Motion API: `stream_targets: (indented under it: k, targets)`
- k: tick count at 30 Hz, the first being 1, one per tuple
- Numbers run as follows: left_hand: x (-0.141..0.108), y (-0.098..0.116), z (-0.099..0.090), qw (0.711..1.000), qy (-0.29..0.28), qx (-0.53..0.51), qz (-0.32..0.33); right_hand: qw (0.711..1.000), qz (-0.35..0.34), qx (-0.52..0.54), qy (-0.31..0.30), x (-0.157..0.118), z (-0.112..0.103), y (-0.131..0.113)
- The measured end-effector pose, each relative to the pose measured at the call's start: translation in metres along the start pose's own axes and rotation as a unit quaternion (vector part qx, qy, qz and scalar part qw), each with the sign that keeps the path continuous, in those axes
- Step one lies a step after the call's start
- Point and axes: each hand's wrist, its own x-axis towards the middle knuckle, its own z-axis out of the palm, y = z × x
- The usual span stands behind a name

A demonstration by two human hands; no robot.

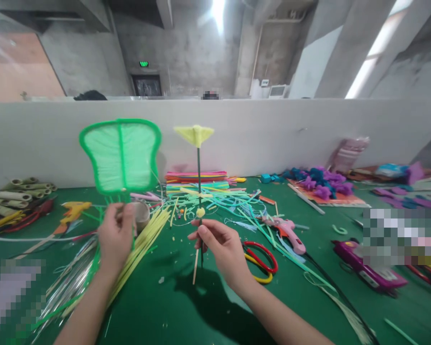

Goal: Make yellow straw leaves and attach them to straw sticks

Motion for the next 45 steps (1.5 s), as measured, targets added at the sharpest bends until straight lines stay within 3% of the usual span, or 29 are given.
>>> stream_targets:
  k: [3,7,10,18,24,27,31,36,45]
  targets:
    - [-0.029,0.033,0.026,0.971,-0.075,-0.222,-0.042,0.999,-0.015,-0.025,-0.025,-0.004,0.010,-0.007]
    - [-0.058,0.048,0.054,0.870,-0.172,-0.406,-0.222,0.998,0.005,-0.044,-0.038,0.000,0.015,-0.005]
    - [-0.068,0.046,0.064,0.798,-0.201,-0.481,-0.303,0.998,0.028,-0.055,-0.024,0.006,0.012,0.001]
    - [-0.075,0.038,0.069,0.692,-0.255,-0.551,-0.390,0.993,0.040,-0.108,0.016,0.014,-0.004,0.010]
    - [-0.077,0.037,0.073,0.669,-0.283,-0.578,-0.372,0.983,0.020,-0.182,0.009,0.016,-0.011,0.014]
    - [-0.078,0.036,0.074,0.675,-0.278,-0.572,-0.373,0.973,-0.002,-0.230,0.019,0.014,-0.008,0.013]
    - [-0.078,0.034,0.075,0.681,-0.278,-0.562,-0.378,0.940,-0.070,-0.331,0.051,0.011,-0.003,0.009]
    - [-0.078,0.035,0.074,0.691,-0.289,-0.542,-0.381,0.906,-0.130,-0.401,0.041,0.007,-0.003,0.008]
    - [-0.080,0.029,0.076,0.708,-0.301,-0.530,-0.357,0.910,-0.137,-0.387,0.063,0.005,-0.003,0.014]
